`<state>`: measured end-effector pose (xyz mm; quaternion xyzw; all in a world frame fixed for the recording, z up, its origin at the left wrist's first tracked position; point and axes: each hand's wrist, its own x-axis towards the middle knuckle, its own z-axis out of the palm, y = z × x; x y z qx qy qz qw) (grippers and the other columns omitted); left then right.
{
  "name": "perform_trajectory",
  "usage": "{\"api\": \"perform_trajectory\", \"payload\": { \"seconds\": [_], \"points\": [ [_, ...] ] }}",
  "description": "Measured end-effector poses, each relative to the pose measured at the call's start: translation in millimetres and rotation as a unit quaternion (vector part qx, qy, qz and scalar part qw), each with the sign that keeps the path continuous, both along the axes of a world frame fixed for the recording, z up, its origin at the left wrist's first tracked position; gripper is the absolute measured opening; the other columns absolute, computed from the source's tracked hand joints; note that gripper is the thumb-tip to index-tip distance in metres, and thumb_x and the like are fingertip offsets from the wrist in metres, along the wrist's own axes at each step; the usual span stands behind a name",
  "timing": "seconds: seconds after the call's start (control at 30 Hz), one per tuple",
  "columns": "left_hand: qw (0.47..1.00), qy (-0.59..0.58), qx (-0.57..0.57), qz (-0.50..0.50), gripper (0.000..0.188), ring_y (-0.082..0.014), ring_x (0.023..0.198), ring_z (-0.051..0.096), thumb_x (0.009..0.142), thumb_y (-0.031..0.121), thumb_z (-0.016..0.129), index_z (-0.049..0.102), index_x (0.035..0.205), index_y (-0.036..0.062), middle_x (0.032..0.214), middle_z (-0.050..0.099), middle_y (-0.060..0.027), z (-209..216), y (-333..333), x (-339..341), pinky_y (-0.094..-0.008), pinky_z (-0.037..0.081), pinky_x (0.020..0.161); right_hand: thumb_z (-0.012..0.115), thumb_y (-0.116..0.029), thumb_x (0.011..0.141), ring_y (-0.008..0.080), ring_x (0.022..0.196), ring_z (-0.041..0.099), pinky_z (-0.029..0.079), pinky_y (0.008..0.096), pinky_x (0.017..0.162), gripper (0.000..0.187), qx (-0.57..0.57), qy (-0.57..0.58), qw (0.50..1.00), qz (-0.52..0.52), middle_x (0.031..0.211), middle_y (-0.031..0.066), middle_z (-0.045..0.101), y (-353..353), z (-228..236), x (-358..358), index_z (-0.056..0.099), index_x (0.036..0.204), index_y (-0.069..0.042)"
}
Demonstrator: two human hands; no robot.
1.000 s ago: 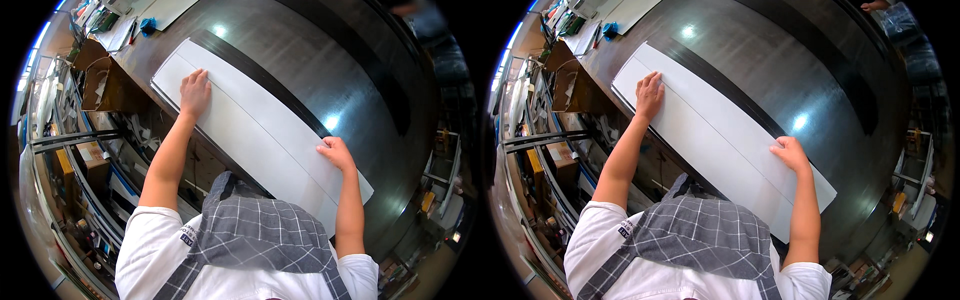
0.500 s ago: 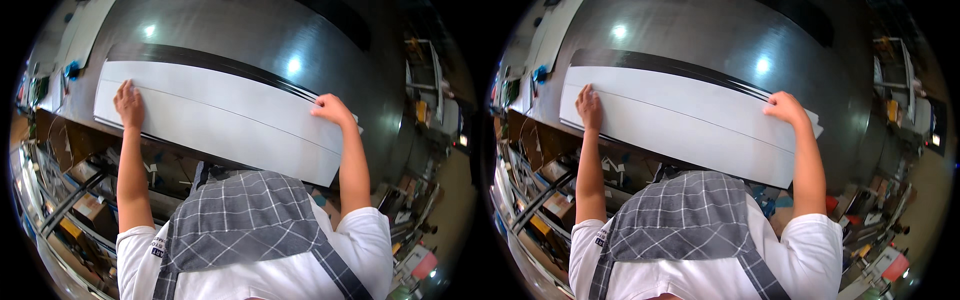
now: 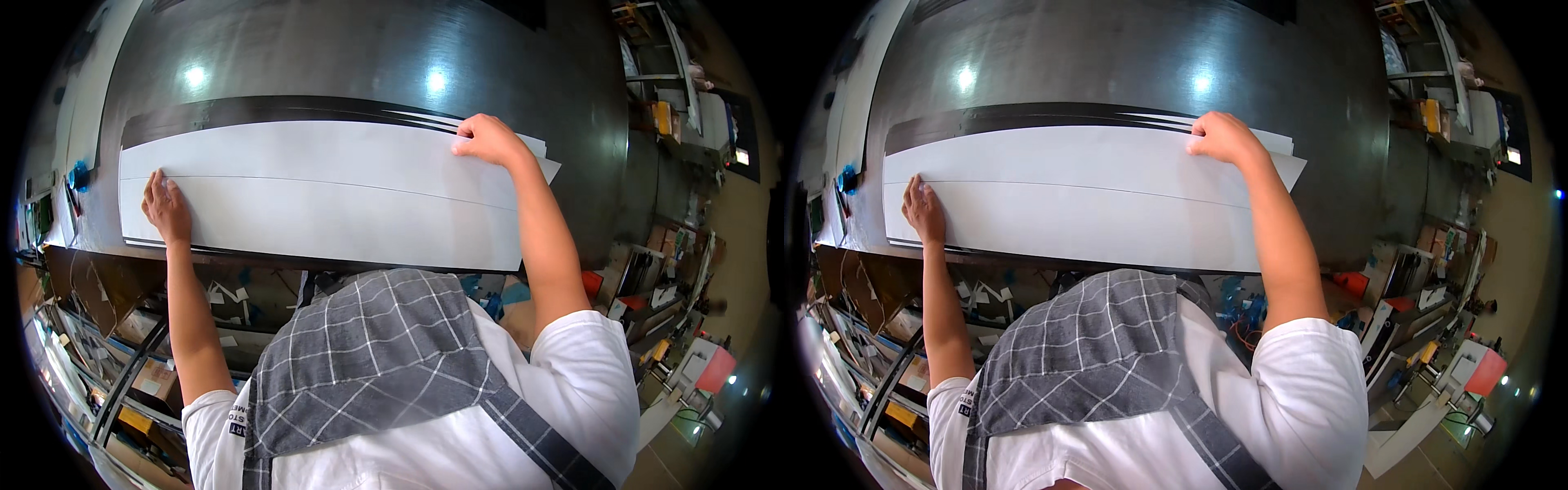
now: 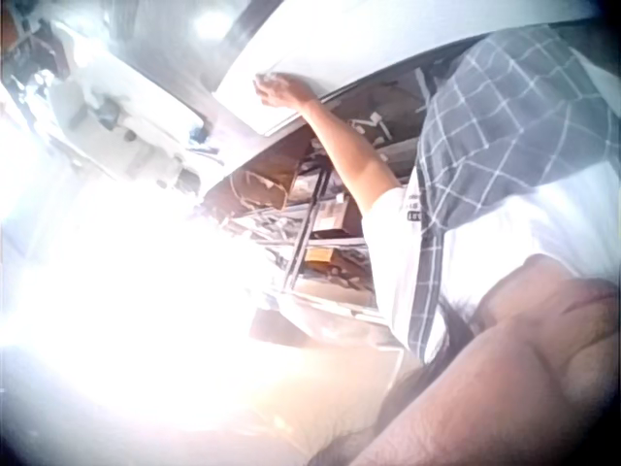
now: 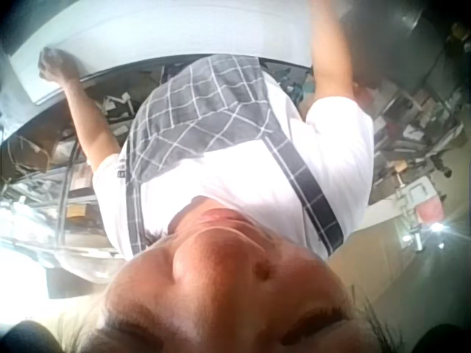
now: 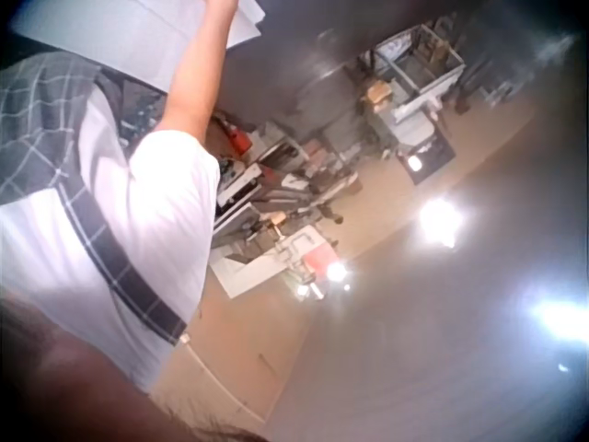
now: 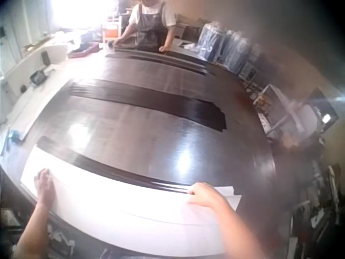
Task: The person aligns and stacks white rectangular panels on a large metal workbench. They move the panels to a machine, place them on a heated surface, and then return them to the workbench to continue stacking and arranging them in a pile.
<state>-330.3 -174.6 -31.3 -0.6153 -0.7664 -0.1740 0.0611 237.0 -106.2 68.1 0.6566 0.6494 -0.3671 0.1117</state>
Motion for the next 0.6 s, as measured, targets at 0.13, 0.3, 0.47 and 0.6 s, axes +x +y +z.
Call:
{"api": "perform_trajectory", "payload": {
  "seconds": [0.13,0.3,0.47,0.6],
  "points": [
    [1.0,0.004,0.001,-0.002,0.038,-0.0232,0.126,0.045,0.095,0.026,0.046,0.054,0.128,0.0093,0.134,0.051,-0.0098,0.6,0.6,-0.7,-0.0386,0.026,0.107,0.072,-0.022,0.069,0.0255,0.074,0.061,0.047,0.0384,0.067,0.022,-0.001,-0.008,1.0,0.003,0.073,0.0127,0.063,0.1,-3.9,-0.1,0.066,0.079,-0.002],
    [1.0,0.01,0.008,-0.009,0.037,-0.0245,0.124,0.046,0.094,0.024,0.047,0.055,0.127,0.0089,0.131,0.053,-0.0102,1.0,-0.2,-1.1,-0.0387,0.028,0.106,0.073,-0.024,0.068,0.0274,0.079,0.063,0.047,0.0414,0.07,0.027,0.034,-0.02,0.999,0.017,0.076,0.0128,0.066,-6.0,-6.3,-2.4,0.066,0.081,-0.002],
    [1.0,0.006,0.006,-0.021,0.039,-0.0259,0.124,0.046,0.095,0.026,0.045,0.053,0.129,0.0089,0.132,0.053,-0.0101,-11.6,1.0,-12.4,-0.0398,0.028,0.105,0.074,-0.034,0.071,0.0334,0.114,0.049,0.036,0.0461,0.097,0.061,0.188,-0.168,0.968,-0.002,0.117,0.0184,0.056,-42.3,6.9,-19.7,0.053,0.117,-0.001],
    [1.0,0.019,0.008,-0.019,0.038,-0.0262,0.123,0.047,0.093,0.026,0.047,0.055,0.127,0.009,0.132,0.054,-0.01,-14.0,3.6,-12.8,-0.0393,0.03,0.104,0.064,-0.048,0.081,0.0357,0.141,0.019,0.015,0.0527,0.113,0.084,0.323,-0.109,0.94,-0.025,0.149,0.0211,0.027,-93.2,-47.2,-0.7,0.031,0.142,0.0]
  ]
}}
